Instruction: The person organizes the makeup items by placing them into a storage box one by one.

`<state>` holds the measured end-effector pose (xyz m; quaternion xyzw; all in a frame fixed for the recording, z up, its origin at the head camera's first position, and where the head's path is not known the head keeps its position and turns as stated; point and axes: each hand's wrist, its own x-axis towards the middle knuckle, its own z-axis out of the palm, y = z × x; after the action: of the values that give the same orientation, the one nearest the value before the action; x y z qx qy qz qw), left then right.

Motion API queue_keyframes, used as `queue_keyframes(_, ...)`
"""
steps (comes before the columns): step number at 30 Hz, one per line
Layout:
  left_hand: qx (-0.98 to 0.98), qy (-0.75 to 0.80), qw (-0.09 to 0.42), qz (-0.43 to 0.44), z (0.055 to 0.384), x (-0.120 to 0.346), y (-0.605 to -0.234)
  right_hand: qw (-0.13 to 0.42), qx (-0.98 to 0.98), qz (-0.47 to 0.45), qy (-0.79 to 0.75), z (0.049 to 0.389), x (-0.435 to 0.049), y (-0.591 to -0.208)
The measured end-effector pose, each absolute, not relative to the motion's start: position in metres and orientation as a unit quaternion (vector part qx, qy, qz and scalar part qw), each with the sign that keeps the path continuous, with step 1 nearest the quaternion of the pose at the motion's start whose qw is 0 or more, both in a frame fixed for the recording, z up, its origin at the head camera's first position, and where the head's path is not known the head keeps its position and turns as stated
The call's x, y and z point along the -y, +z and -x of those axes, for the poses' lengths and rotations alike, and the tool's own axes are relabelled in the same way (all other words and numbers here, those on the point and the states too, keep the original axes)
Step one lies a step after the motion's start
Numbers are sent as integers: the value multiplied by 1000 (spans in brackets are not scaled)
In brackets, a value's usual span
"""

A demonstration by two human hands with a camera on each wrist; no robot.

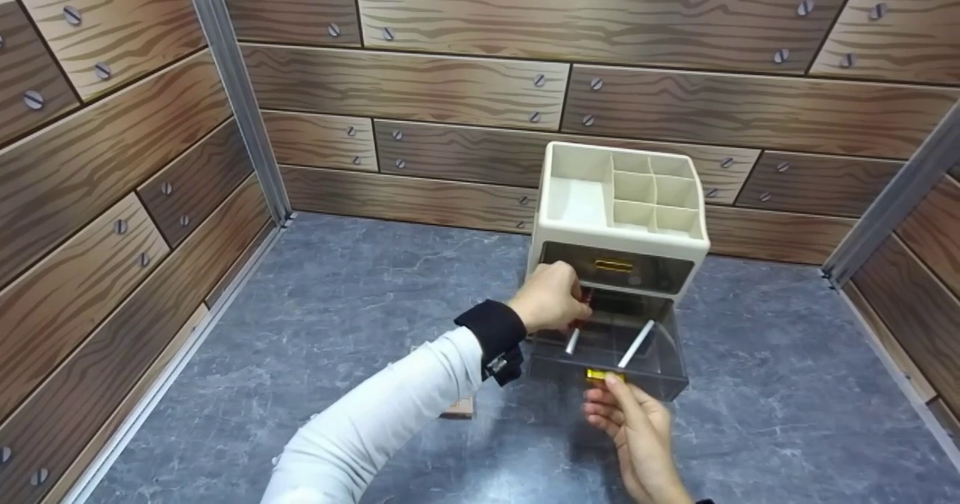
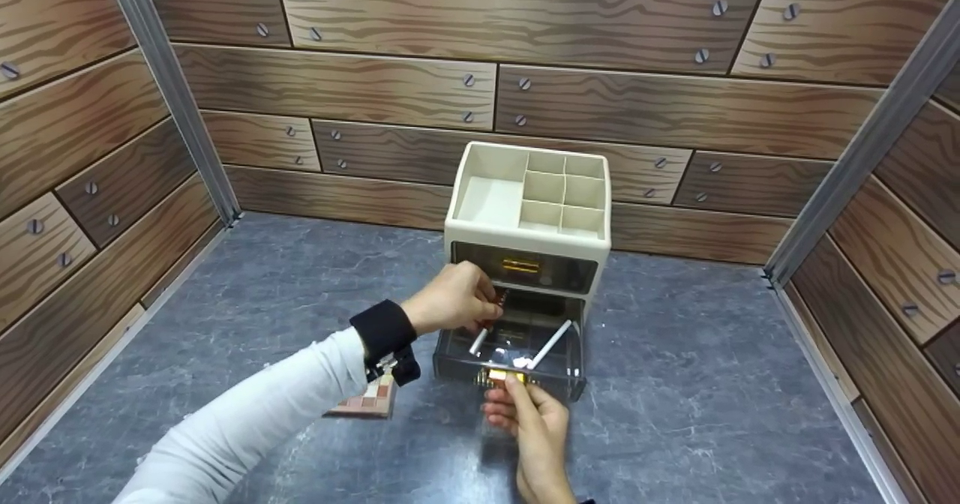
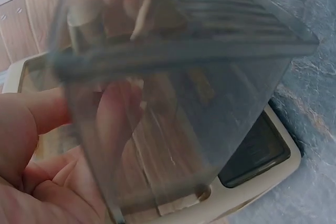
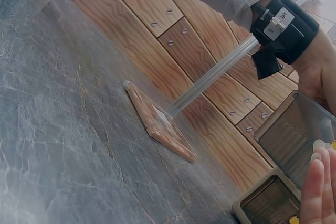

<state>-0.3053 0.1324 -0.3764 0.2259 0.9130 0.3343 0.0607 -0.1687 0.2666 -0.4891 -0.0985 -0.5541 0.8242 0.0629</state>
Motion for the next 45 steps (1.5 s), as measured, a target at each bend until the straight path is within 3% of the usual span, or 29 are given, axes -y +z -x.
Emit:
queue_keyframes(4, -931, 275, 16, -240, 304, -139, -380, 58, 551, 100, 827, 169, -266, -489)
queue_keyframes(10, -928, 277, 15, -250, 302, -149, -386, 57, 546, 89, 831, 168, -268, -490)
queue_keyframes(19, -893, 385, 95, -213, 299, -150, -384, 58, 542, 69, 835, 168, -269, -491)
queue_keyframes(25, -867, 445, 110, -198, 300, -141, -381, 66, 548, 65, 832, 168, -270, -489)
queue_keyframes(35, -721, 627, 192, -225, 305, -106, -382, 63, 548, 77, 830, 168, -267, -490)
queue_keyframes(45, -690, 666, 192, -209, 311, -59, -384, 65, 546, 65, 833, 168, -268, -492)
